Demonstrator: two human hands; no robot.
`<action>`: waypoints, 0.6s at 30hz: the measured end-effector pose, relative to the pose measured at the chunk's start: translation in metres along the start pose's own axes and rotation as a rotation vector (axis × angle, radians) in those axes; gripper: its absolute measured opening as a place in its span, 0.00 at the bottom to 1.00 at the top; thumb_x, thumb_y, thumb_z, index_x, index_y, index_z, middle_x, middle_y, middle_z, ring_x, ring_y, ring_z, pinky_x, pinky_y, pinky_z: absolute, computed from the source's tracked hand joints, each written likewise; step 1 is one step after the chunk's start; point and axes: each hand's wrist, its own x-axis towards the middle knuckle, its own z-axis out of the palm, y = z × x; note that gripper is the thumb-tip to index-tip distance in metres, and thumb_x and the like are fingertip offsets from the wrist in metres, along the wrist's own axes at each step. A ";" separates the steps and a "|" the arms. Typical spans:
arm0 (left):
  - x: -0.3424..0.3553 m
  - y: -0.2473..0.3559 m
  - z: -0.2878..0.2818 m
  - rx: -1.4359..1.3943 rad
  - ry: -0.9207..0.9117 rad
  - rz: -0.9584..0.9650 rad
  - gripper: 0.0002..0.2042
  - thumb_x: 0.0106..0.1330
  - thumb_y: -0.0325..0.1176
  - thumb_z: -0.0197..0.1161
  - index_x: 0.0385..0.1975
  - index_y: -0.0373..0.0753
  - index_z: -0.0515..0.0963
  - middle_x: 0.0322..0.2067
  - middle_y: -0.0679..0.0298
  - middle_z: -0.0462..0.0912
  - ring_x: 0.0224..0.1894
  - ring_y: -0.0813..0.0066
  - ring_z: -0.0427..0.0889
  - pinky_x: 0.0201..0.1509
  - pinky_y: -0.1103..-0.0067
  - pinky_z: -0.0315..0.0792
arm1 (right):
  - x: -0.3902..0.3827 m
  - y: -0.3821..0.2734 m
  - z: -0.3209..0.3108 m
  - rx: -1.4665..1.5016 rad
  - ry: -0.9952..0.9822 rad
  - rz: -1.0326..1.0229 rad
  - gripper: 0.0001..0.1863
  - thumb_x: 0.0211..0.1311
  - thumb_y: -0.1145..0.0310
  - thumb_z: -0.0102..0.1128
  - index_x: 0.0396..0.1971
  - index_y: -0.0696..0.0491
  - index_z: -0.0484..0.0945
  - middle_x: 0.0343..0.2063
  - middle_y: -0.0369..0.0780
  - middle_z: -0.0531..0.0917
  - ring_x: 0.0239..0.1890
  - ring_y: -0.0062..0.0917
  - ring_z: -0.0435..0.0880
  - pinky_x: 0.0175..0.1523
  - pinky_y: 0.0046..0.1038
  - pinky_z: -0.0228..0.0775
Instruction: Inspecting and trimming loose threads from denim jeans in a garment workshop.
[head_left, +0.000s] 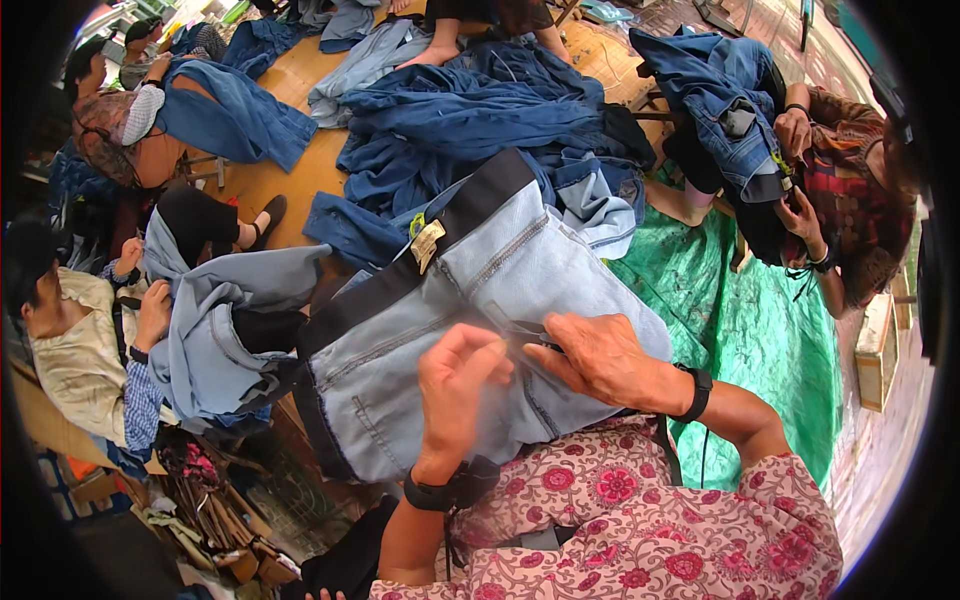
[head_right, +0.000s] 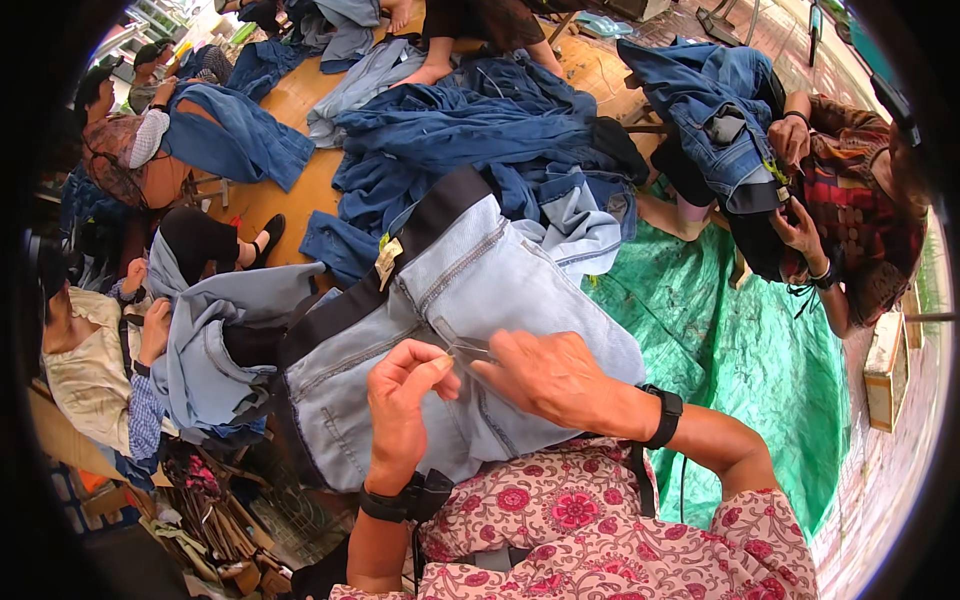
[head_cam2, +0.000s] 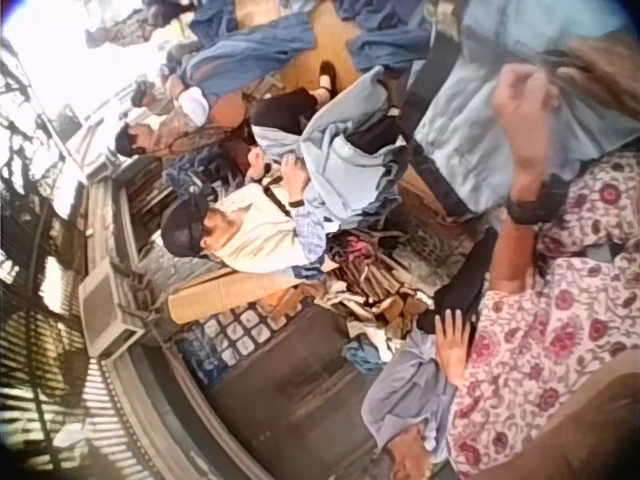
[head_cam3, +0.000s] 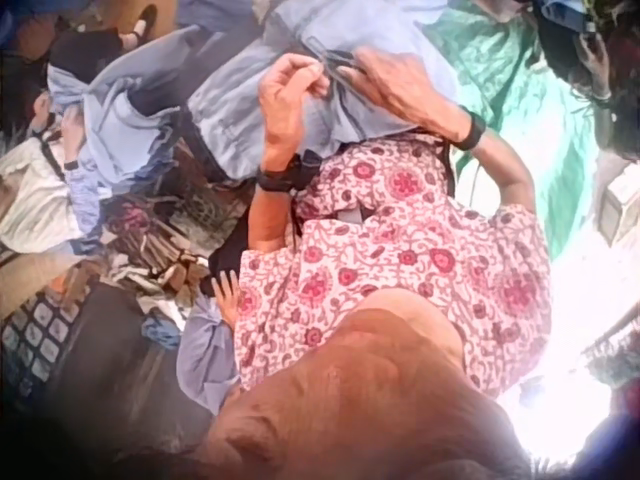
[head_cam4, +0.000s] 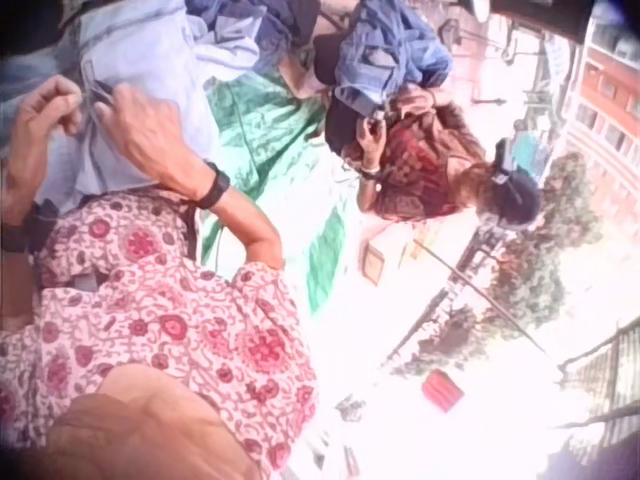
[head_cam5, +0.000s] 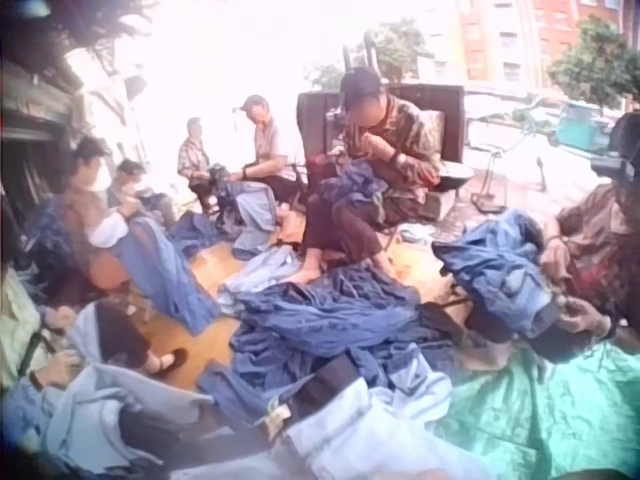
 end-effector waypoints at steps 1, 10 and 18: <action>0.000 -0.001 0.001 0.006 0.000 0.002 0.04 0.65 0.28 0.60 0.31 0.33 0.78 0.23 0.63 0.82 0.24 0.79 0.78 0.33 0.82 0.72 | 0.001 0.000 0.000 0.000 -0.004 0.001 0.17 0.63 0.59 0.63 0.27 0.54 0.67 0.17 0.40 0.73 0.16 0.39 0.76 0.19 0.38 0.64; -0.002 0.000 0.004 0.039 -0.017 0.015 0.05 0.65 0.28 0.60 0.31 0.33 0.78 0.23 0.63 0.82 0.24 0.80 0.78 0.32 0.82 0.72 | 0.011 -0.007 -0.004 0.011 -0.080 0.076 0.16 0.65 0.57 0.59 0.28 0.54 0.70 0.19 0.43 0.77 0.21 0.41 0.79 0.23 0.41 0.68; -0.004 -0.002 -0.003 0.031 -0.053 0.003 0.06 0.65 0.29 0.61 0.34 0.32 0.77 0.27 0.66 0.81 0.30 0.83 0.79 0.35 0.84 0.72 | 0.013 -0.008 -0.005 0.053 -0.154 -0.001 0.15 0.67 0.58 0.56 0.29 0.55 0.72 0.22 0.44 0.79 0.23 0.42 0.80 0.25 0.41 0.70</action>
